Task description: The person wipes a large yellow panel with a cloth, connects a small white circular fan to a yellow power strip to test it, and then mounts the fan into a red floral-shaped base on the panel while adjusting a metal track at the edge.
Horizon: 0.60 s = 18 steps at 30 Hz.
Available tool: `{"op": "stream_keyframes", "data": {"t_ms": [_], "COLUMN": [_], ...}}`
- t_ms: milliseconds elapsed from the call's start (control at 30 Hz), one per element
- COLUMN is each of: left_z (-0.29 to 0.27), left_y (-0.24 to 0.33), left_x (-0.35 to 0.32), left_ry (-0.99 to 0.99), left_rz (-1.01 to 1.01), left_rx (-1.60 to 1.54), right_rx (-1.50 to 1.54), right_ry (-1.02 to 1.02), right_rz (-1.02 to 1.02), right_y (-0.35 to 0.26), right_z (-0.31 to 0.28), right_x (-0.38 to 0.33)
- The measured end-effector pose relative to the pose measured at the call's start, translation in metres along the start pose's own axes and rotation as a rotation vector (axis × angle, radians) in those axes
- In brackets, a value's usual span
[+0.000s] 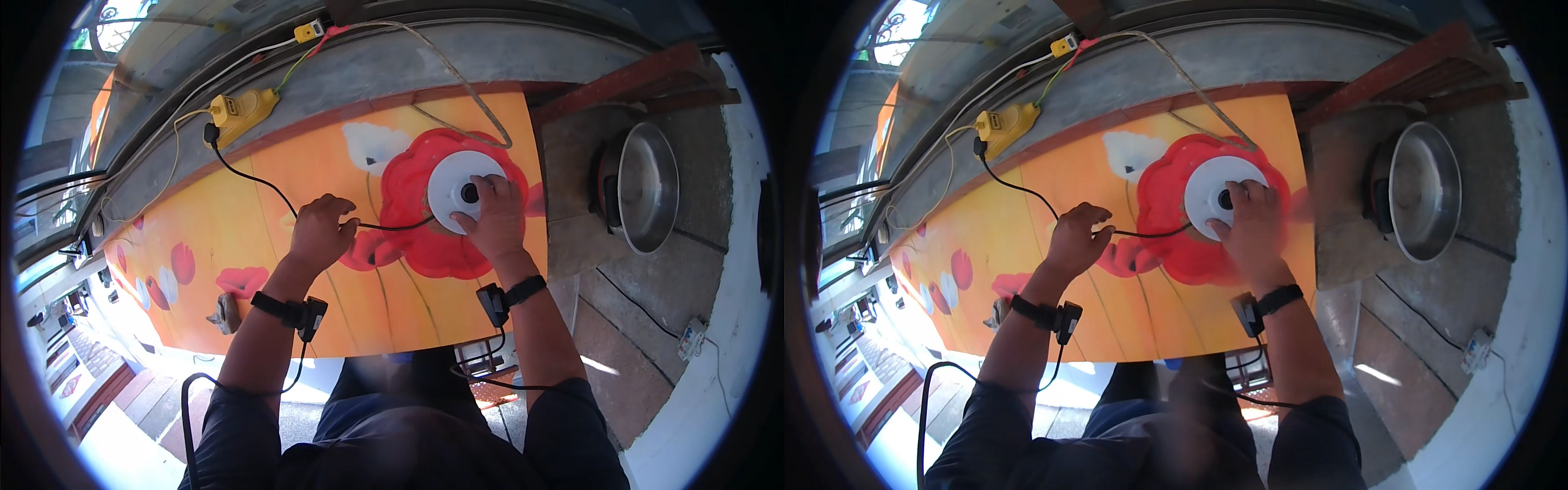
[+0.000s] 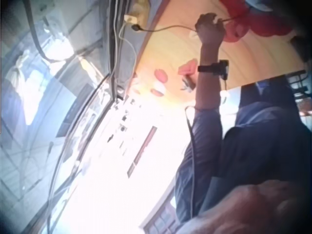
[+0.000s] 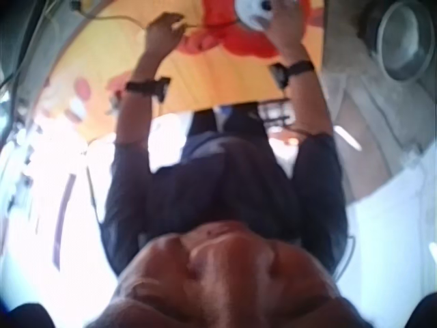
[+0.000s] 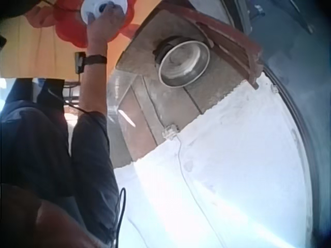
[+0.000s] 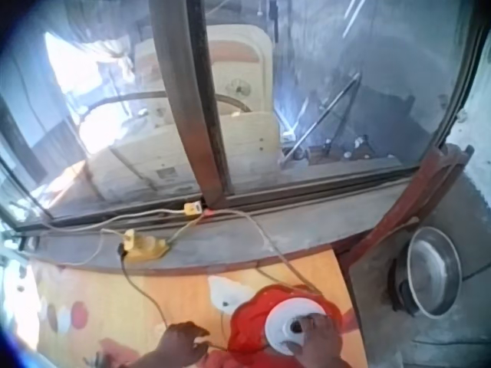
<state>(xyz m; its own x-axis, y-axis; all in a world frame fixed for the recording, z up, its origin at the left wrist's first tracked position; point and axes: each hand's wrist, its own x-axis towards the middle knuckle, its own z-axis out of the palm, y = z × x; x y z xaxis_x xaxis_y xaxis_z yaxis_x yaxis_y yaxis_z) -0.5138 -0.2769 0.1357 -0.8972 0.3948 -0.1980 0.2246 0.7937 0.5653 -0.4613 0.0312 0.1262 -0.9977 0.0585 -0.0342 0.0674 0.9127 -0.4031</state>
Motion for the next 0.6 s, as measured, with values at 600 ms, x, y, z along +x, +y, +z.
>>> {"op": "stream_keyframes", "data": {"t_ms": [600], "left_z": [0.026], "left_y": [0.17], "left_x": [0.123], "left_ry": [-0.109], "left_rz": [0.02], "left_rx": [-0.528], "right_rx": [0.763], "right_ry": [-0.222], "right_rz": [0.012], "right_y": [0.058], "right_z": [-0.036], "right_x": [0.091]}}
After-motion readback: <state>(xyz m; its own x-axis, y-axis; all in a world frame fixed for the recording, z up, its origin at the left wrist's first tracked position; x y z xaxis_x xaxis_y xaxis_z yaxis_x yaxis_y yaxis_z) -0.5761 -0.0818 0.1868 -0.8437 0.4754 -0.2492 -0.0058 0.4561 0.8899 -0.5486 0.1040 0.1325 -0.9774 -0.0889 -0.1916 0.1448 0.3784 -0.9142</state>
